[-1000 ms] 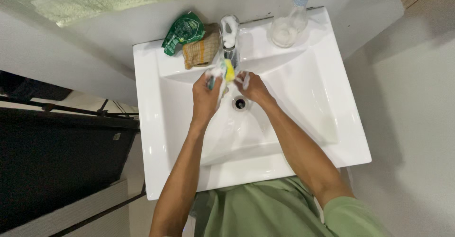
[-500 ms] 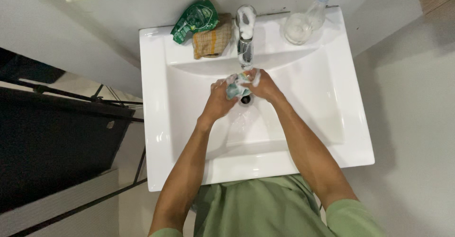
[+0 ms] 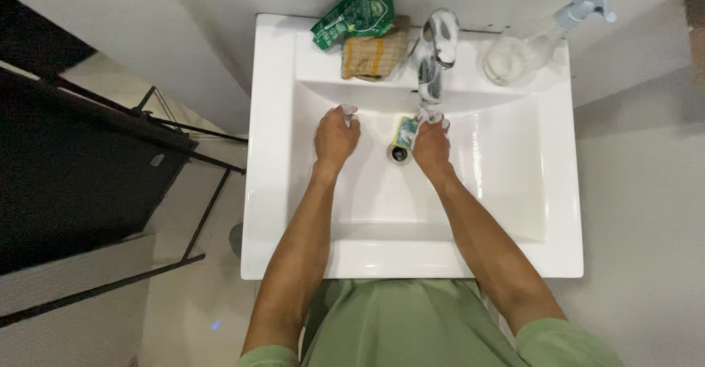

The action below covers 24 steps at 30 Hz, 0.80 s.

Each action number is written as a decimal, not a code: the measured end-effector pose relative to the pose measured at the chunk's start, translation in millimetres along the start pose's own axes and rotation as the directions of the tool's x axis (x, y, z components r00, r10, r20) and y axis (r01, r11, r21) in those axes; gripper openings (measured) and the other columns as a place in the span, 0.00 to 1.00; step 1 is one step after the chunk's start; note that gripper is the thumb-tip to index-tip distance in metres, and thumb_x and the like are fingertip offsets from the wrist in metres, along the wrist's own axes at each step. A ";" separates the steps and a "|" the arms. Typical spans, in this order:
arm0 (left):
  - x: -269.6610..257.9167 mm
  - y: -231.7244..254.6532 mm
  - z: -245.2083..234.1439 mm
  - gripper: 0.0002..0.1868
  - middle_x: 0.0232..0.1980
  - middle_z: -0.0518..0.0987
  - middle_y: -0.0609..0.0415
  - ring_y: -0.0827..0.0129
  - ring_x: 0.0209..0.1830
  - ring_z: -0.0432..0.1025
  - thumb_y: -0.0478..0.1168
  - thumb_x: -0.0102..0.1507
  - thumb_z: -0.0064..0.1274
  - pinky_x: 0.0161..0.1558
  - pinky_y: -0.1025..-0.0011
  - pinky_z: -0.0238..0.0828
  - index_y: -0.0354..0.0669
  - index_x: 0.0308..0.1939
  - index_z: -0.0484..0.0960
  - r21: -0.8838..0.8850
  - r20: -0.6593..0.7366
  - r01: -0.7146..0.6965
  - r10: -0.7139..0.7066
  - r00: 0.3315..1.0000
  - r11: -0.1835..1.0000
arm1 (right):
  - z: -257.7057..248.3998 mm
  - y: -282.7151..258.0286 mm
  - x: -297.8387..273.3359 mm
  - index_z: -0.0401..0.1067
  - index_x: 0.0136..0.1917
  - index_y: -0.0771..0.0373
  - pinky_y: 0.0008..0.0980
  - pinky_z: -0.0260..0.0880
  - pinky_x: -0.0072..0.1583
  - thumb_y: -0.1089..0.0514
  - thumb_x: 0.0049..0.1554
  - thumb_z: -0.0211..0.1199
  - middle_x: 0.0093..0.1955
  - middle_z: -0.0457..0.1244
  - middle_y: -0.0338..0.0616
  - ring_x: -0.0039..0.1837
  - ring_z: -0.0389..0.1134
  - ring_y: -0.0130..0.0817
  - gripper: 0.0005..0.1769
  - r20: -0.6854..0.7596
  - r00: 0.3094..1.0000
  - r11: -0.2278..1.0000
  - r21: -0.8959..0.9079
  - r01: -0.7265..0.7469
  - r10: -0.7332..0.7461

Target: The person scrubs a white bathroom sink using a yellow sponge and liquid soap. They clean the basin, the drain, and the faucet, then rinse the sponge and wash their hands. Finally, they place the cleaning supplies into a cabinet above the sink.

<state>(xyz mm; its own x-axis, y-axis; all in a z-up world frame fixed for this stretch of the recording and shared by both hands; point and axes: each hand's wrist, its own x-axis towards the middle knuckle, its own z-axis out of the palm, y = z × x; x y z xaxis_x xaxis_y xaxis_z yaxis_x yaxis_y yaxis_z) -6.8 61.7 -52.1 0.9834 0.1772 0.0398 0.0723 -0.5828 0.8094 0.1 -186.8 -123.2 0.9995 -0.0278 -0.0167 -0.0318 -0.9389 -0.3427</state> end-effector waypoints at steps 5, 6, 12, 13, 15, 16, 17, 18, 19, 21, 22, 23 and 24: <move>3.6 -1.0 -5.3 0.12 0.41 0.85 0.47 0.52 0.44 0.79 0.41 0.60 0.55 0.47 0.57 0.74 0.43 0.45 0.87 -0.064 -0.013 0.094 -0.095 0.995 0.994 | -1.3 -66.0 -9.6 0.68 0.55 0.65 0.52 0.66 0.60 0.59 0.53 0.62 0.55 0.63 0.58 0.59 0.64 0.57 0.17 -0.297 0.839 0.812 0.248 0.529 -0.456; 6.7 0.2 -6.4 0.12 0.41 0.85 0.46 0.52 0.44 0.79 0.41 0.60 0.55 0.48 0.57 0.75 0.42 0.45 0.86 -0.076 -0.032 0.070 -0.073 0.997 0.995 | 2.9 -84.8 -9.0 0.69 0.57 0.66 0.52 0.66 0.59 0.60 0.54 0.59 0.56 0.63 0.60 0.58 0.64 0.58 0.17 -0.299 0.838 0.804 0.263 0.533 -0.457; 8.9 -2.3 -12.5 0.13 0.41 0.84 0.41 0.45 0.42 0.79 0.42 0.61 0.58 0.46 0.53 0.74 0.35 0.41 0.85 0.032 -0.081 0.073 -0.070 0.994 0.997 | 31.9 -110.1 -24.3 0.70 0.60 0.68 0.50 0.67 0.65 0.65 0.65 0.43 0.58 0.65 0.66 0.61 0.65 0.60 0.17 0.315 0.913 0.875 0.476 0.084 -0.259; 10.3 -3.8 -11.0 0.14 0.40 0.85 0.42 0.46 0.41 0.79 0.43 0.60 0.58 0.45 0.53 0.75 0.35 0.41 0.85 0.004 -0.071 0.078 -0.078 0.994 0.997 | 29.5 -96.1 -28.2 0.73 0.59 0.70 0.47 0.67 0.70 0.69 0.63 0.44 0.61 0.66 0.62 0.64 0.66 0.55 0.17 0.293 0.854 0.892 0.279 0.354 -0.431; 13.7 -7.4 -5.5 0.14 0.40 0.85 0.42 0.46 0.40 0.80 0.44 0.60 0.58 0.44 0.53 0.76 0.35 0.41 0.85 -0.030 -0.057 0.087 -0.088 0.994 0.996 | 16.1 -66.2 -45.4 0.68 0.63 0.70 0.47 0.61 0.69 0.69 0.61 0.43 0.64 0.63 0.62 0.67 0.62 0.56 0.20 0.320 0.854 0.834 0.510 0.209 -0.410; 15.8 -8.9 -2.0 0.14 0.40 0.85 0.42 0.47 0.40 0.80 0.44 0.60 0.58 0.44 0.53 0.76 0.35 0.41 0.85 -0.036 -0.052 0.089 -0.091 0.995 0.995 | 7.4 -54.0 -50.1 0.66 0.66 0.71 0.48 0.58 0.68 0.69 0.59 0.43 0.65 0.62 0.61 0.68 0.60 0.56 0.23 0.334 0.853 0.782 0.610 0.129 -0.401; 16.8 -11.5 -0.8 0.14 0.40 0.85 0.43 0.47 0.40 0.80 0.44 0.60 0.58 0.44 0.53 0.76 0.35 0.40 0.85 -0.040 -0.052 0.095 -0.097 0.994 0.995 | 0.0 -46.2 -45.6 0.69 0.62 0.69 0.48 0.60 0.68 0.68 0.57 0.46 0.64 0.63 0.60 0.68 0.61 0.56 0.21 0.276 0.843 0.829 0.473 0.300 -0.462; 16.8 -13.7 0.1 0.14 0.40 0.85 0.42 0.47 0.40 0.80 0.44 0.61 0.57 0.43 0.53 0.76 0.36 0.41 0.85 -0.048 -0.054 0.087 -0.089 0.995 0.995 | -6.6 -40.1 -37.4 0.73 0.58 0.67 0.48 0.62 0.68 0.66 0.55 0.49 0.62 0.65 0.59 0.67 0.61 0.57 0.20 0.228 0.818 0.836 0.309 0.453 -0.528; 16.4 -15.2 1.3 0.14 0.40 0.85 0.42 0.47 0.40 0.80 0.44 0.61 0.57 0.43 0.54 0.76 0.37 0.43 0.86 -0.056 -0.057 0.079 -0.082 0.995 0.995 | -8.8 -37.2 -29.3 0.76 0.54 0.65 0.49 0.64 0.68 0.64 0.52 0.52 0.61 0.66 0.59 0.67 0.62 0.57 0.18 0.193 0.780 0.803 0.128 0.582 -0.596; 15.0 -16.9 2.5 0.14 0.40 0.85 0.42 0.46 0.40 0.80 0.43 0.61 0.56 0.43 0.54 0.76 0.38 0.44 0.86 -0.081 -0.057 0.077 -0.082 0.995 0.994 | -2.6 -32.8 -11.9 0.75 0.52 0.66 0.50 0.64 0.65 0.63 0.51 0.55 0.58 0.66 0.58 0.64 0.62 0.59 0.16 0.128 0.841 0.848 0.156 0.506 -0.526; 14.6 -17.3 2.4 0.14 0.40 0.85 0.43 0.47 0.40 0.80 0.43 0.60 0.56 0.43 0.54 0.76 0.38 0.44 0.86 -0.099 -0.055 0.082 -0.088 0.995 0.992 | 5.8 -27.7 -6.3 0.74 0.51 0.67 0.50 0.64 0.64 0.63 0.51 0.57 0.57 0.67 0.58 0.63 0.63 0.60 0.15 0.095 0.869 0.868 0.172 0.467 -0.486; 16.0 -17.0 2.4 0.14 0.41 0.85 0.43 0.47 0.40 0.80 0.43 0.60 0.56 0.43 0.55 0.77 0.38 0.44 0.86 -0.117 -0.054 0.084 -0.091 0.994 0.990 | 21.9 -24.8 -2.4 0.74 0.53 0.67 0.52 0.64 0.64 0.66 0.55 0.53 0.57 0.66 0.60 0.62 0.63 0.61 0.14 0.019 0.885 0.858 0.256 0.445 -0.465; 16.3 -16.2 2.9 0.14 0.41 0.85 0.42 0.46 0.41 0.80 0.43 0.60 0.56 0.43 0.54 0.76 0.38 0.43 0.86 -0.103 -0.054 0.082 -0.088 0.995 0.991 | 43.6 -24.1 1.2 0.74 0.54 0.68 0.53 0.64 0.63 0.69 0.58 0.50 0.58 0.66 0.62 0.61 0.63 0.63 0.14 -0.055 0.898 0.838 0.339 0.427 -0.436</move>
<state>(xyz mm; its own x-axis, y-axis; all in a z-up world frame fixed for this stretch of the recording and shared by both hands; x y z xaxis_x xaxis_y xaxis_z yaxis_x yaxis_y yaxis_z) 8.6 71.7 -66.3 0.9628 0.2702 -0.0001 0.1353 -0.4817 0.8658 1.7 -149.2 -155.9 0.9121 0.3652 0.1862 0.3983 -0.6823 -0.6131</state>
